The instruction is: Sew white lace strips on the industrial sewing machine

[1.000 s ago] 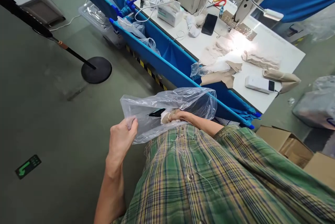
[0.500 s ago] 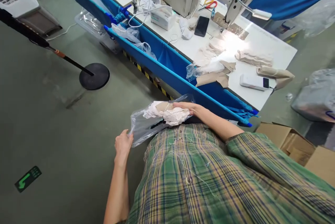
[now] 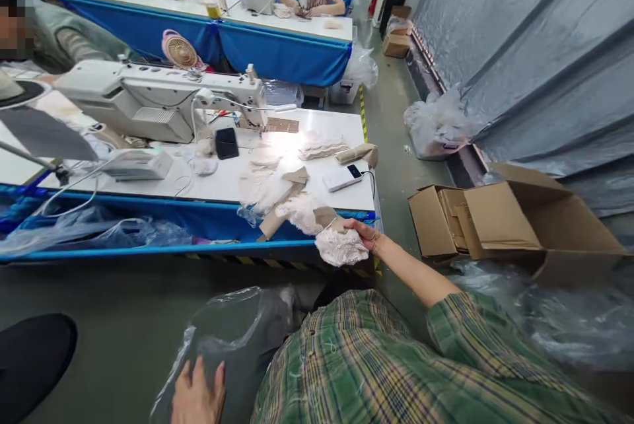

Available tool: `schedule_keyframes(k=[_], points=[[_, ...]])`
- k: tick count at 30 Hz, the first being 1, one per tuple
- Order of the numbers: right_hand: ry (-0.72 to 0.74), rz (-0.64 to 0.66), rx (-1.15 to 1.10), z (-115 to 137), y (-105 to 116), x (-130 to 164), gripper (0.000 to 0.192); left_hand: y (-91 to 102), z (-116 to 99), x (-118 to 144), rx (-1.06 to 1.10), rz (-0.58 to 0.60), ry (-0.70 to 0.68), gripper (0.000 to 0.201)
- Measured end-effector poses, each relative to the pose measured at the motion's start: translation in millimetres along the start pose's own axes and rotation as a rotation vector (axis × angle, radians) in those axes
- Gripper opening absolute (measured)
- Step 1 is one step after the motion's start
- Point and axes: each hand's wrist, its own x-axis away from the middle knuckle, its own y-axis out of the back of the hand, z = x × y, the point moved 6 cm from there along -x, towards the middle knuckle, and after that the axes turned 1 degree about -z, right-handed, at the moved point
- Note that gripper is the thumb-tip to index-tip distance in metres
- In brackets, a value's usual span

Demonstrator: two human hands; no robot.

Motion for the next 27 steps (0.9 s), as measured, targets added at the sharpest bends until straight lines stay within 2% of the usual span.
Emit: schedule_keyframes(k=[2, 4, 6, 8, 10, 12, 14, 17, 22, 27], points=[[0.025, 0.014, -0.046, 6.1, 31.0, -5.2, 0.052, 15.1, -60.8, -25.9, 0.074, -0.059, -0.130, 0.051], [0.049, 0.043, -0.077, 10.8, 55.0, -14.8, 0.057, 26.8, -138.5, -45.8, 0.195, -0.119, -0.290, 0.046], [0.066, 0.073, -0.084, 15.9, 72.7, -26.2, 0.063, 31.2, -221.0, -61.0, 0.356, -0.143, -0.471, 0.038], [0.075, 0.104, -0.067, 21.7, 85.7, -37.2, 0.068, 30.4, -293.0, -75.6, 0.483, -0.168, -0.571, 0.032], [0.078, 0.134, -0.030, 27.9, 95.9, -46.6, 0.071, 25.6, -350.0, -90.6, 0.559, -0.178, -0.604, 0.027], [0.081, 0.158, 0.023, 34.0, 104.6, -54.3, 0.072, 18.9, -391.1, -104.1, 0.584, -0.181, -0.617, 0.021], [0.087, 0.165, 0.089, 39.3, 112.5, -60.5, 0.073, 10.5, -418.4, -113.9, 0.538, -0.170, -0.641, 0.019], [0.094, 0.123, 0.211, 44.5, 121.8, -67.1, 0.070, -3.5, -438.5, -121.3, 0.359, -0.161, -0.668, 0.019], [0.074, -0.053, 0.439, 44.6, 126.6, -71.7, 0.067, -22.7, -444.6, -130.4, 0.189, -0.098, -0.636, 0.017], [0.077, -0.204, 0.637, 41.9, 119.8, -73.1, 0.060, -43.1, -444.6, -146.4, 0.146, 0.047, -0.649, 0.014]])
